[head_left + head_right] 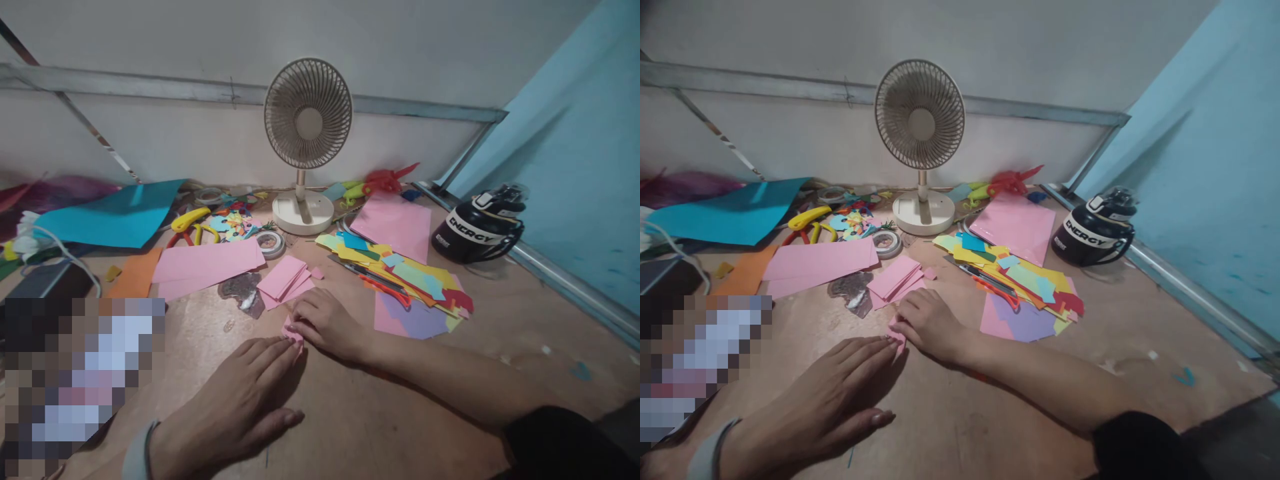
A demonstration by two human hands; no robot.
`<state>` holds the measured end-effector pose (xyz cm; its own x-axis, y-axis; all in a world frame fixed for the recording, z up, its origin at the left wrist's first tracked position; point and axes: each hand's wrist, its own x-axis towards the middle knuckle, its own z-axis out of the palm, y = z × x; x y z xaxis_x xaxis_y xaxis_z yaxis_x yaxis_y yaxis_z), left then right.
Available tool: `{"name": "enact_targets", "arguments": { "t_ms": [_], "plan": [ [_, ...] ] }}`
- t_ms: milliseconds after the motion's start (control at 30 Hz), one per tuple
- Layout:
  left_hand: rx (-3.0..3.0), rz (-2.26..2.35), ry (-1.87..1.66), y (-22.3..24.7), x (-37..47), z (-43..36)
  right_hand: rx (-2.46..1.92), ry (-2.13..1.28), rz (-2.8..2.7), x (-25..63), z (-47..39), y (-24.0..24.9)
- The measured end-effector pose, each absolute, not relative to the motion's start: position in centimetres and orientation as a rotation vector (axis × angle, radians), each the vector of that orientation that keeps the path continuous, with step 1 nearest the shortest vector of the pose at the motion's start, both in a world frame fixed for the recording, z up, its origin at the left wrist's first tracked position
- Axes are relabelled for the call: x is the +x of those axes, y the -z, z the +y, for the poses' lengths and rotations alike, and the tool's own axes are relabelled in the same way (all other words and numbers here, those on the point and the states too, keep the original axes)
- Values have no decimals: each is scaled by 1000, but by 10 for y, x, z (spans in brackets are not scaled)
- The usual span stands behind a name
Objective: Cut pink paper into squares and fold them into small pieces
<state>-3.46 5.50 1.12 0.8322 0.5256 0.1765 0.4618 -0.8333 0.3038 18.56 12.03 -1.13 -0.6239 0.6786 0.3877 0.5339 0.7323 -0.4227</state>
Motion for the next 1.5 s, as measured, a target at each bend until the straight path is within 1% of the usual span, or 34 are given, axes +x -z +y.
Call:
{"name": "enact_targets", "arguments": {
  "t_ms": [133, 433, 567, 1133, 1500],
  "plan": [
    [2804, 783, -327, -5, -32, 57, -915, -413, -2386, 186, 122, 10],
    [2783, 803, -355, -6, -26, 60, -891, -659, -2246, 186, 129, 9],
    [2781, 804, -358, -7, -25, 60, -894, -710, -2221, 187, 130, 9],
    [2772, 802, -236, -12, -24, 61, -948, -730, -2185, 186, 133, 11],
    [2776, 804, -275, -12, -24, 60, -929, -652, -2226, 185, 135, 14]
  ]
}}
